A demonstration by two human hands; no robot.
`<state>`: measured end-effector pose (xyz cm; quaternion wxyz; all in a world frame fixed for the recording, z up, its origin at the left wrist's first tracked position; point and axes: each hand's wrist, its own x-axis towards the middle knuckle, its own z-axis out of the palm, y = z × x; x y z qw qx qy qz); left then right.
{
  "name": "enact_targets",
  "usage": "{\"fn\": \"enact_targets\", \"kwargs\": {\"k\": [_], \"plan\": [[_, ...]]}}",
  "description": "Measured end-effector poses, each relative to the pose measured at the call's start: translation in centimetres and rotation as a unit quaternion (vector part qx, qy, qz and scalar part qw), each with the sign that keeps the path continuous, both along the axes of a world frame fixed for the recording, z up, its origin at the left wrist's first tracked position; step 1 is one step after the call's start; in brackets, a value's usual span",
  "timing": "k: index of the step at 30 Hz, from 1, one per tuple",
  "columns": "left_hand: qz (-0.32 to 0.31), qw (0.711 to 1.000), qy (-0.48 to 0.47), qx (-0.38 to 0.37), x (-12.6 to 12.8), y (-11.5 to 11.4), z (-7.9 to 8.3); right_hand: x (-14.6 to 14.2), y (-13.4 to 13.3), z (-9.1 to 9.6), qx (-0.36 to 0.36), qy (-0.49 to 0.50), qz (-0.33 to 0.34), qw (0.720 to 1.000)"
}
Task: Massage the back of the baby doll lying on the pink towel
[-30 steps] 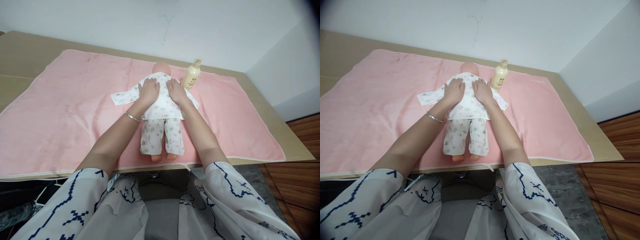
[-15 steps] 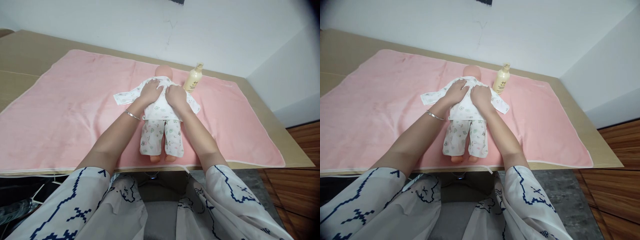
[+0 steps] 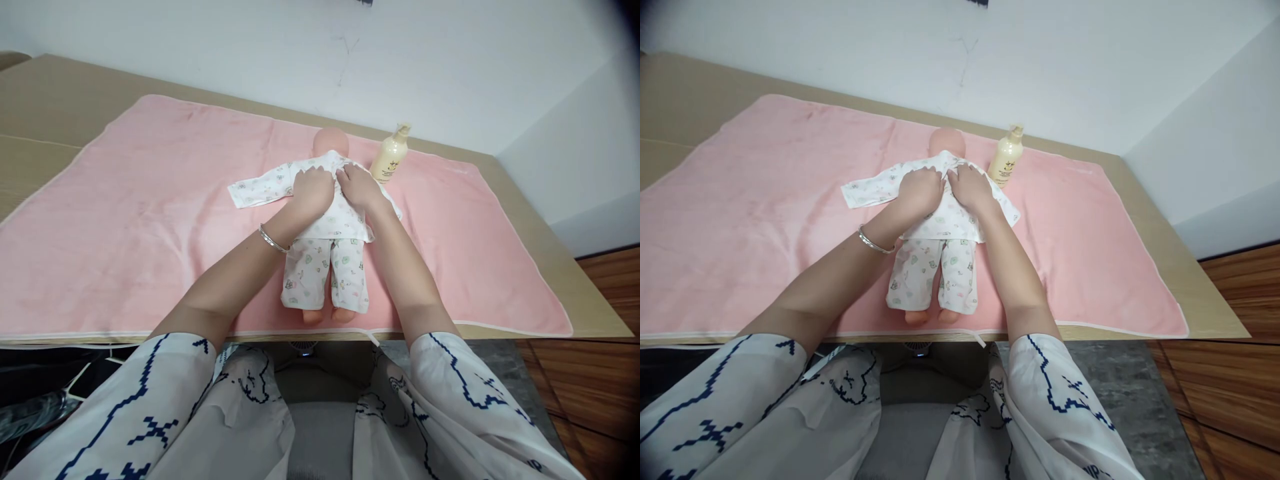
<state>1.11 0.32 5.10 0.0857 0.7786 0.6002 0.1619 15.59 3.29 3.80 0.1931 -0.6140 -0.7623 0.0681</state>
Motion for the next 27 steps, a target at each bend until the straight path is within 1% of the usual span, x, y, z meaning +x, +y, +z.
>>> {"fn": "enact_targets", "kwargs": {"k": [3,7,9,11,14,17,19,22,24,27], "plan": [[-0.015,1.000,-0.016,0.007,-0.5,0.4,-0.2,0.1,0.2,-0.4,0.008,0.017,0.008,1.000],[-0.016,0.998,-0.052,0.009,-1.3,1.8,-1.2,-0.7,-0.5,0.0,0.013,-0.019,-0.016,1.000],[-0.010,0.998,-0.062,0.001,-1.6,2.7,-1.7,-1.3,-1.1,0.3,0.006,-0.040,-0.030,0.999],[-0.007,0.997,-0.070,-0.013,-1.9,3.5,-2.1,-1.9,-1.6,0.4,0.002,-0.046,-0.030,0.998],[-0.011,0.996,-0.077,-0.038,-2.2,4.2,-2.2,-2.3,-1.8,0.4,0.001,-0.044,-0.026,0.999],[-0.026,0.996,-0.066,-0.045,-2.2,3.7,-1.8,-1.8,-1.1,0.5,-0.001,-0.040,-0.012,0.999],[-0.033,0.997,-0.053,-0.036,-1.8,2.8,-1.3,-1.0,-0.3,0.3,-0.002,-0.017,0.013,1.000],[-0.027,0.999,-0.037,-0.022,-1.1,1.4,-0.8,0.3,1.1,-0.4,-0.014,0.027,0.043,0.999],[-0.020,0.999,-0.034,-0.023,-0.9,1.0,-0.6,0.7,1.5,-0.8,-0.012,0.040,0.043,0.998],[-0.020,0.998,-0.055,-0.023,-1.1,1.8,-1.0,-0.3,0.7,-0.9,0.012,0.030,0.015,0.999]]}}
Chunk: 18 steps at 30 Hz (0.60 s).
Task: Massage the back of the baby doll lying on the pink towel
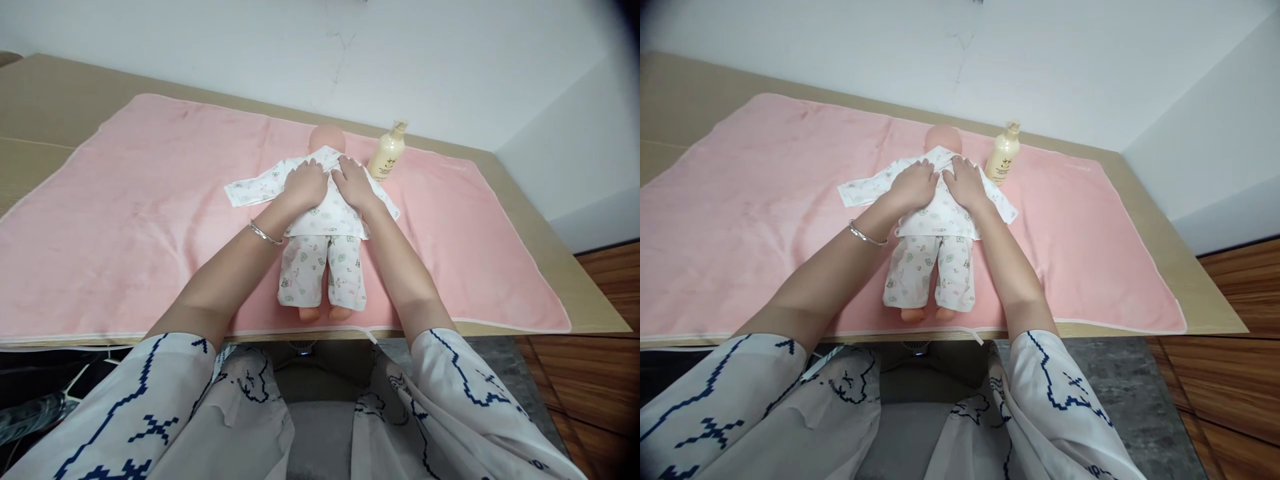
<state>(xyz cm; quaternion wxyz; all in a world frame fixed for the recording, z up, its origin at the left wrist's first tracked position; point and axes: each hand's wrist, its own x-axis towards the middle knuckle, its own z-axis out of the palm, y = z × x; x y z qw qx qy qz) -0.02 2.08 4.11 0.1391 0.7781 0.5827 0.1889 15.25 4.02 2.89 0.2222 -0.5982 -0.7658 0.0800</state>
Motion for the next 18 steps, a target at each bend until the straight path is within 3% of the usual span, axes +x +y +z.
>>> {"fn": "enact_targets", "kwargs": {"k": [7,14,18], "plan": [[0.009,0.997,-0.067,0.024,-1.0,2.8,-2.5,-3.4,-3.0,1.3,0.016,-0.019,-0.044,0.999],[0.037,0.996,-0.071,0.034,-0.4,2.1,-2.8,-0.2,-0.2,0.1,0.016,-0.006,-0.019,1.000],[0.038,0.996,-0.074,0.029,-0.3,2.0,-2.7,0.1,0.6,-1.1,0.033,-0.002,-0.036,0.999]]}}
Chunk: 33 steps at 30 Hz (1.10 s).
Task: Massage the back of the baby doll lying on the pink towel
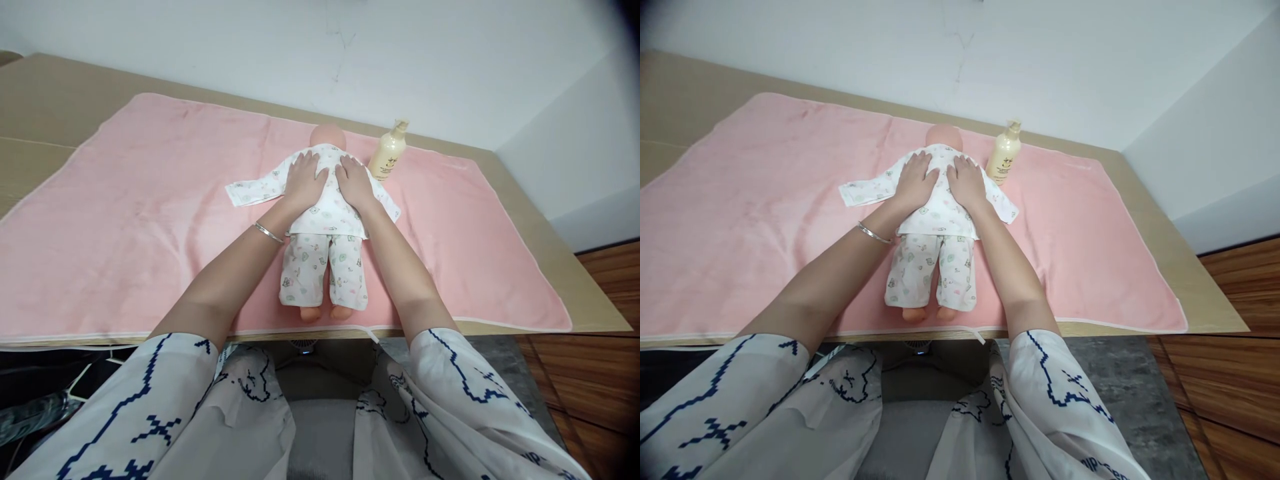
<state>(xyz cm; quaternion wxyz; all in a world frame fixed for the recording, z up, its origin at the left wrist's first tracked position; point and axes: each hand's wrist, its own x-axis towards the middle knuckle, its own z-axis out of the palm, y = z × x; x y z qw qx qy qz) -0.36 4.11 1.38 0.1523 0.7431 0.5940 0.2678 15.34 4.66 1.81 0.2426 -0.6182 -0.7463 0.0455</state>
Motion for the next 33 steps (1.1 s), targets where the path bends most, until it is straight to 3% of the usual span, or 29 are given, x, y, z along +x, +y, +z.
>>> {"fn": "enact_targets", "kwargs": {"k": [6,12,15,18,24,27,33], "plan": [[-0.003,1.000,0.002,0.005,-0.1,-0.1,0.0,-0.2,0.0,-0.3,-0.002,0.021,-0.003,1.000],[0.028,0.999,0.021,0.024,0.8,-2.6,1.0,0.1,0.2,-0.4,-0.025,0.019,0.001,0.999],[0.007,0.999,0.019,0.038,1.1,-3.3,1.4,0.1,-0.2,0.1,-0.018,0.018,0.007,1.000],[-0.021,0.999,-0.001,0.035,0.6,-2.1,1.2,-0.5,-1.4,1.4,-0.009,0.014,0.009,1.000],[-0.016,0.998,-0.064,0.017,-1.3,2.2,-0.2,-2.5,-4.0,3.7,-0.024,-0.022,-0.014,0.999],[0.004,0.999,-0.049,0.011,-1.1,2.2,-0.3,-2.5,-3.6,3.2,-0.029,-0.006,-0.004,1.000],[0.003,0.999,0.005,0.037,1.2,-1.4,0.6,-0.2,-0.3,0.5,-0.019,0.041,0.028,0.999]]}}
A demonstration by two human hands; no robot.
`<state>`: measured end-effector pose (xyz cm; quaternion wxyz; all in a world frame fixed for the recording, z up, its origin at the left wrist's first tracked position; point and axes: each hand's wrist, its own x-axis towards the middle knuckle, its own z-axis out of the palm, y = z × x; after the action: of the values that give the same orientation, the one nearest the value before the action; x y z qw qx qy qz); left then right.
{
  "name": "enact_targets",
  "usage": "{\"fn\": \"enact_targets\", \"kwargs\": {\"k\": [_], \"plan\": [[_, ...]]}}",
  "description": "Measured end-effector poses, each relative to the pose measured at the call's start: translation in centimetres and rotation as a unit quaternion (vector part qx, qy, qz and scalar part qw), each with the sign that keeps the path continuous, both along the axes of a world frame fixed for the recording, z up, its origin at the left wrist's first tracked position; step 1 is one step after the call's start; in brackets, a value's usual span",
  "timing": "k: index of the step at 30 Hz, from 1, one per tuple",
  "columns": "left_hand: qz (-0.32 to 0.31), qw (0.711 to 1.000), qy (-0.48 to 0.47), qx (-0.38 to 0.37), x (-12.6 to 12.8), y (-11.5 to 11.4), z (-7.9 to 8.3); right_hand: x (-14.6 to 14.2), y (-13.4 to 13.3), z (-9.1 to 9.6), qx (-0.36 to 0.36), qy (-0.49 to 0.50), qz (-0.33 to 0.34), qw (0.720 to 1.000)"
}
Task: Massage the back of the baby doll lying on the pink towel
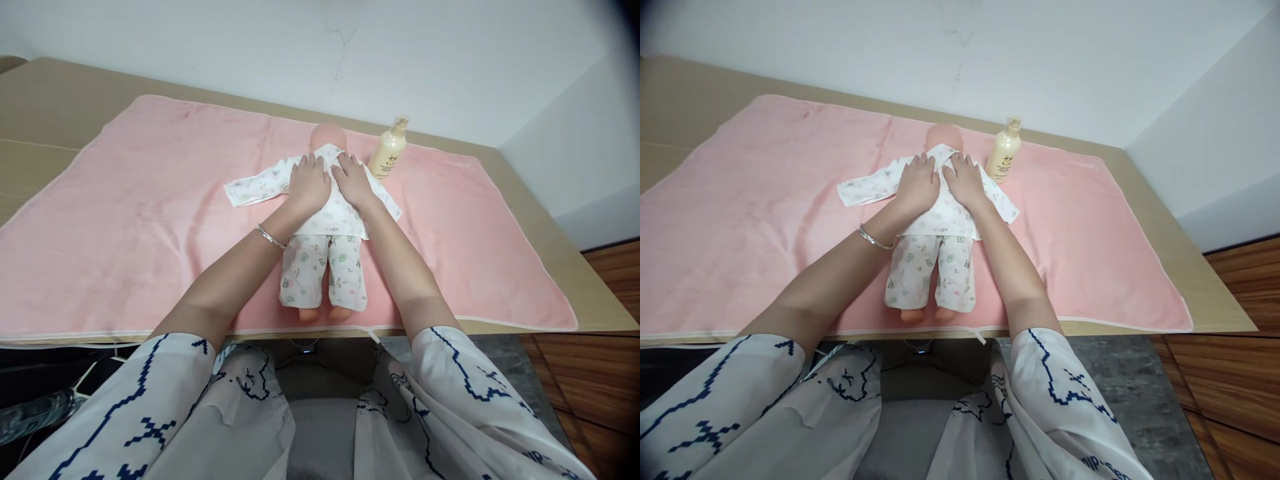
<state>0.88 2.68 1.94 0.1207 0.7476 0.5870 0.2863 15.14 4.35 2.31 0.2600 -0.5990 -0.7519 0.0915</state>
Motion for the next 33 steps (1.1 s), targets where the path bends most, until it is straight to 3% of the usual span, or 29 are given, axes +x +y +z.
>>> {"fn": "enact_targets", "kwargs": {"k": [4,11,16,21,29,33], "plan": [[-0.015,1.000,0.007,0.002,0.0,0.0,0.2,0.0,0.0,-0.2,-0.003,-0.011,-0.001,1.000],[-0.023,0.998,-0.043,-0.047,-2.0,3.0,-0.4,-4.0,-4.1,1.6,0.002,-0.093,-0.075,0.993],[0.014,0.999,-0.006,-0.035,-1.0,0.7,0.5,-1.9,-2.3,1.3,0.001,-0.078,-0.037,0.996],[-0.007,0.998,0.043,-0.048,-0.2,-1.3,2.1,0.5,-0.1,0.5,-0.004,-0.045,-0.037,0.998],[-0.015,0.998,0.017,-0.065,-2.0,1.3,1.2,-3.9,-4.1,2.0,0.011,-0.107,-0.078,0.991],[0.010,0.998,0.004,-0.055,-1.7,1.1,0.7,-3.3,-3.5,1.9,0.000,-0.089,-0.061,0.994]]}}
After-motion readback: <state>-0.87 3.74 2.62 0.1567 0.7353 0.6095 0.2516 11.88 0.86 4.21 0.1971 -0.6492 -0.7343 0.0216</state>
